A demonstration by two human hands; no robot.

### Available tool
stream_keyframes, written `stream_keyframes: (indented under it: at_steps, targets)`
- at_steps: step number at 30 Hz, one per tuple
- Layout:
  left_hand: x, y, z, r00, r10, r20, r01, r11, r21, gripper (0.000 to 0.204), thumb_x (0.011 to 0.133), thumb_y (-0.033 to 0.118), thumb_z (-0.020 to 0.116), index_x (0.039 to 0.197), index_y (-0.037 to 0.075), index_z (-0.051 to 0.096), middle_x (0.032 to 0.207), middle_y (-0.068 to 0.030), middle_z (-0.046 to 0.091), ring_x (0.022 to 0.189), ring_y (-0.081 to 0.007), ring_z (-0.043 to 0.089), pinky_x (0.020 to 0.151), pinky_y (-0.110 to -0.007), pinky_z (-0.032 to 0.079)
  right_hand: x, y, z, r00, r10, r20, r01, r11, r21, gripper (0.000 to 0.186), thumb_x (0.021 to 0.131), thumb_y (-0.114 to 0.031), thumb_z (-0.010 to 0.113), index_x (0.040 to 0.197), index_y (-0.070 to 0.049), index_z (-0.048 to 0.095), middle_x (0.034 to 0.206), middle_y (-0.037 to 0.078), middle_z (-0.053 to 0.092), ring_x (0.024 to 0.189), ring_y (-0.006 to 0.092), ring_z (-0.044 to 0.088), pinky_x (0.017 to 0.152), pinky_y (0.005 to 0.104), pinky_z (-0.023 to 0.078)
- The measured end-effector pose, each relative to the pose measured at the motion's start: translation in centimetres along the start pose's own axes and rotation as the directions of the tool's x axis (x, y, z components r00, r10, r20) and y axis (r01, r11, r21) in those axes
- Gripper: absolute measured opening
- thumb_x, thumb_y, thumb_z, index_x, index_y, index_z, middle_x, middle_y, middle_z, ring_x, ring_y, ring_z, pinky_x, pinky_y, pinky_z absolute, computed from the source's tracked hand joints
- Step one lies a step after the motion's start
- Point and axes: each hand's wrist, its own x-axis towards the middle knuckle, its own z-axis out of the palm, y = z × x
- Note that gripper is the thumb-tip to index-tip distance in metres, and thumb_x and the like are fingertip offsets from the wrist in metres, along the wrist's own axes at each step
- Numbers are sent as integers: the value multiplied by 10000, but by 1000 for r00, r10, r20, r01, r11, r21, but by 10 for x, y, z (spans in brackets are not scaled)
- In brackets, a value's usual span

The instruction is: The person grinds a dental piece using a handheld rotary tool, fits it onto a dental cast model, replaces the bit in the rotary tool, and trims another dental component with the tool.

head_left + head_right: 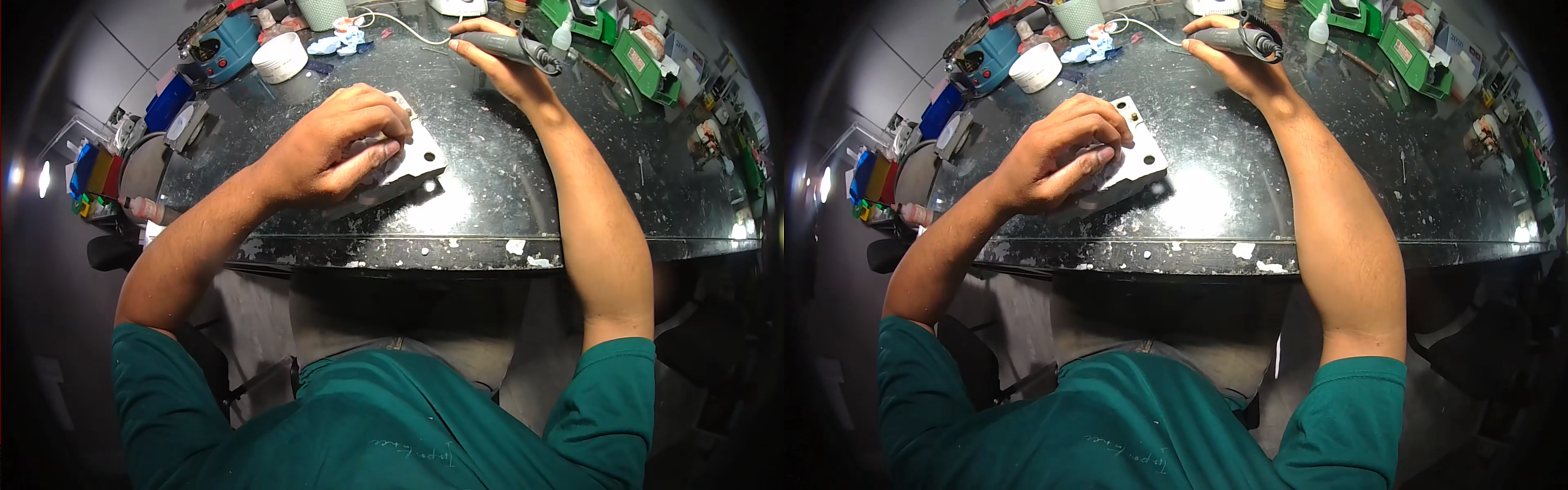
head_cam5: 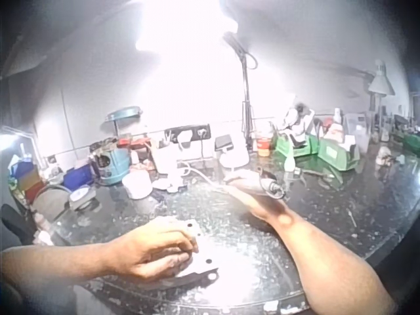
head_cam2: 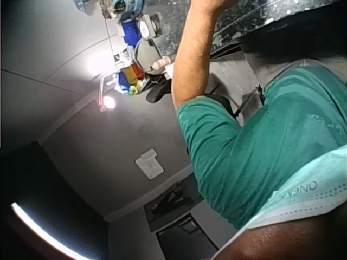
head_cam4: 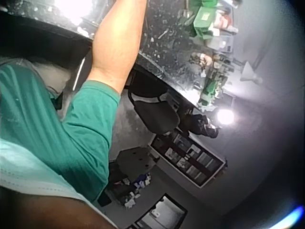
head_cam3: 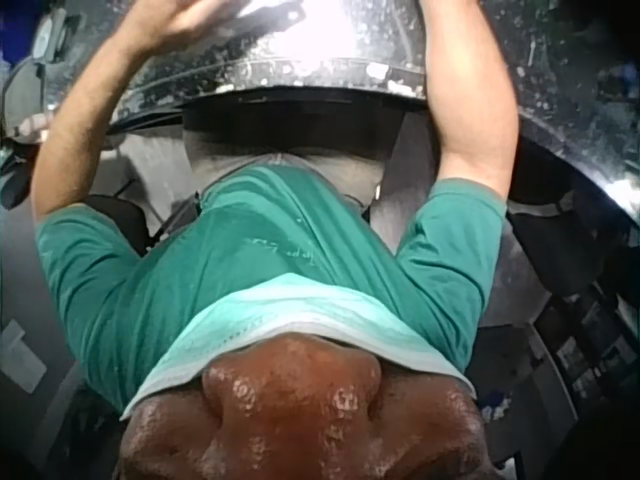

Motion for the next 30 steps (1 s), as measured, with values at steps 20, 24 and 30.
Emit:
stream_keyframes:
  at_steps: [20, 24, 30]
  targets:
    - [4, -3, 4, 997, -32, -65, 35, 998, 46, 126, 792, 57, 632, 911, 25, 656, 1017, -85, 633, 1058, -255, 560, 959, -377, 429, -2, -5, 2, 997, 21, 77, -23, 999, 25, 251, 899, -258, 699, 1078, -83, 704, 849, 21, 678, 763, 106, 605, 686, 268, 492]
    - [5, -4, 5, 996, -61, -66, 67, 994, 84, 99, 762, 86, 677, 854, 49, 666, 973, -50, 622, 1046, -247, 559, 951, -375, 435, -2, -3, 4, 996, 26, 88, -30, 999, 43, 239, 884, -258, 707, 1056, -91, 712, 863, 37, 695, 785, 128, 633, 695, 288, 509]
    - [8, -4, 2, 998, 51, 22, -54, 977, 208, 98, 764, 99, 708, 829, 64, 645, 979, -41, 602, 1045, -261, 553, 1008, -423, 381, -1, -2, 5, 993, 42, 108, -52, 995, 91, 234, 883, -255, 714, 1058, -101, 711, 834, 19, 686, 748, 100, 611, 659, 267, 492]
